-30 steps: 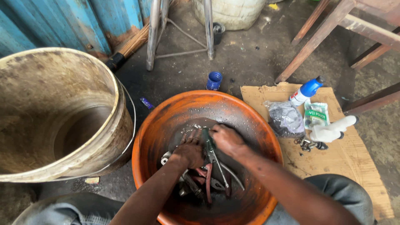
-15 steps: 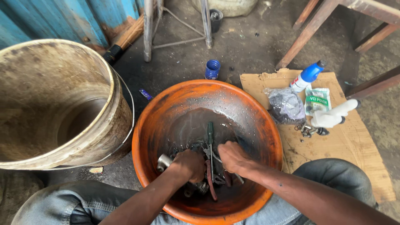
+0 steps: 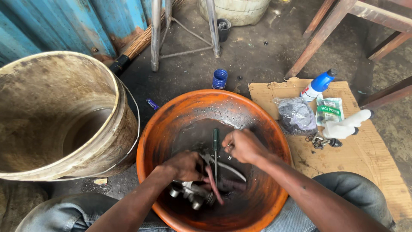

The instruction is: The person sits on the ground and cleans various mechanical parts, including a carburetor and pliers, inside an orange basin. They use a small blue bottle to pour liquid onto the parts and scrub them by hand, occasionally picking up and inspecting individual components.

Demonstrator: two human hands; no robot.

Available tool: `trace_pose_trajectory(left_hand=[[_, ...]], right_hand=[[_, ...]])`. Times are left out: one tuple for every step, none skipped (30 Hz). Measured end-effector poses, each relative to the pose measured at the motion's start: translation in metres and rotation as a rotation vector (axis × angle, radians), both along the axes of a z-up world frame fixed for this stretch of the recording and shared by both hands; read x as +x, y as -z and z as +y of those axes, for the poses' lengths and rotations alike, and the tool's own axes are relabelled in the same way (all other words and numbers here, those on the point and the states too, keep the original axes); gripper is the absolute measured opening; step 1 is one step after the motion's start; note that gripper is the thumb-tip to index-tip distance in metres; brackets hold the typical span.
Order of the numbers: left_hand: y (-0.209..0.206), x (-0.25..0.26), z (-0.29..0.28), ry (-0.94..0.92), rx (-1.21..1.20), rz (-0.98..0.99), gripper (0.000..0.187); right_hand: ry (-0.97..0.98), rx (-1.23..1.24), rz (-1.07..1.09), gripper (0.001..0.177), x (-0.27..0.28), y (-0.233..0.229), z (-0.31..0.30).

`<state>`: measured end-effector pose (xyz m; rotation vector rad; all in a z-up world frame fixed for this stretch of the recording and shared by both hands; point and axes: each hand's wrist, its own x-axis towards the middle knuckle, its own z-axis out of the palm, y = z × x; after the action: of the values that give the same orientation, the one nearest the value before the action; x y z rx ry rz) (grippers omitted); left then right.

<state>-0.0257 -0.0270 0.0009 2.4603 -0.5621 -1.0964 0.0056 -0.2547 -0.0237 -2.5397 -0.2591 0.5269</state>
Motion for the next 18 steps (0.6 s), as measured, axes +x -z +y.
trace_pose_trajectory(left_hand=[[0.001, 0.004, -0.002, -0.016, 0.018, -0.014, 0.042], [0.003, 0.007, -0.003, -0.006, 0.021, -0.038, 0.038], [0.006, 0.011, -0.003, 0.003, 0.023, -0.067, 0.035], [0.012, 0.015, -0.003, 0.011, 0.025, -0.095, 0.033], [0.019, 0.02, 0.0, -0.039, 0.002, -0.09, 0.029], [0.027, 0.027, 0.005, -0.09, -0.02, -0.085, 0.029], [0.036, 0.034, 0.009, -0.139, -0.043, -0.079, 0.033], [0.044, 0.04, 0.012, -0.207, -0.137, -0.146, 0.032], [0.05, 0.045, 0.015, -0.275, -0.229, -0.215, 0.033], [0.053, 0.048, 0.017, -0.343, -0.322, -0.283, 0.034], [0.054, 0.049, 0.019, -0.346, -0.402, -0.357, 0.035], [0.053, 0.046, 0.022, -0.349, -0.482, -0.43, 0.037], [0.049, 0.044, 0.023, -0.35, -0.564, -0.504, 0.039], [0.043, 0.045, 0.02, -0.246, -0.431, -0.467, 0.042], [0.037, 0.041, 0.015, -0.142, -0.295, -0.419, 0.045], [0.031, 0.037, 0.01, -0.038, -0.16, -0.37, 0.048], [0.023, 0.037, 0.009, -0.024, -0.154, -0.392, 0.05], [0.015, 0.036, 0.008, -0.011, -0.148, -0.414, 0.052]], right_hand=[[0.036, 0.029, -0.003, 0.038, 0.002, -0.003, 0.0], [0.015, -0.003, -0.004, 0.04, 0.003, -0.006, 0.0], [-0.008, -0.035, -0.01, 0.042, 0.005, -0.011, -0.001], [-0.032, -0.067, -0.015, 0.043, 0.007, -0.015, -0.001], [0.005, -0.041, 0.025, 0.045, 0.009, -0.017, 0.0], [0.042, -0.015, 0.065, 0.046, 0.01, -0.019, 0.001], [0.081, 0.01, 0.106, 0.048, 0.012, -0.02, 0.001], [0.081, 0.036, 0.032, 0.04, 0.014, -0.02, 0.0], [0.08, 0.064, -0.042, 0.032, 0.017, -0.019, 0.0], [0.079, 0.091, -0.117, 0.024, 0.019, -0.016, -0.001], [0.04, 0.115, -0.222, 0.026, 0.019, -0.011, -0.002], [0.0, 0.139, -0.326, 0.028, 0.016, -0.004, -0.002], [-0.04, 0.161, -0.431, 0.031, 0.017, 0.003, -0.003], [0.024, 0.176, -0.271, 0.028, 0.025, 0.01, 0.0], [0.09, 0.19, -0.102, 0.026, 0.03, 0.018, 0.006], [0.155, 0.204, 0.067, 0.024, 0.03, 0.021, 0.009], [0.148, 0.213, -0.027, 0.023, 0.028, 0.019, 0.01], [0.14, 0.222, -0.122, 0.022, 0.021, 0.013, 0.009]])
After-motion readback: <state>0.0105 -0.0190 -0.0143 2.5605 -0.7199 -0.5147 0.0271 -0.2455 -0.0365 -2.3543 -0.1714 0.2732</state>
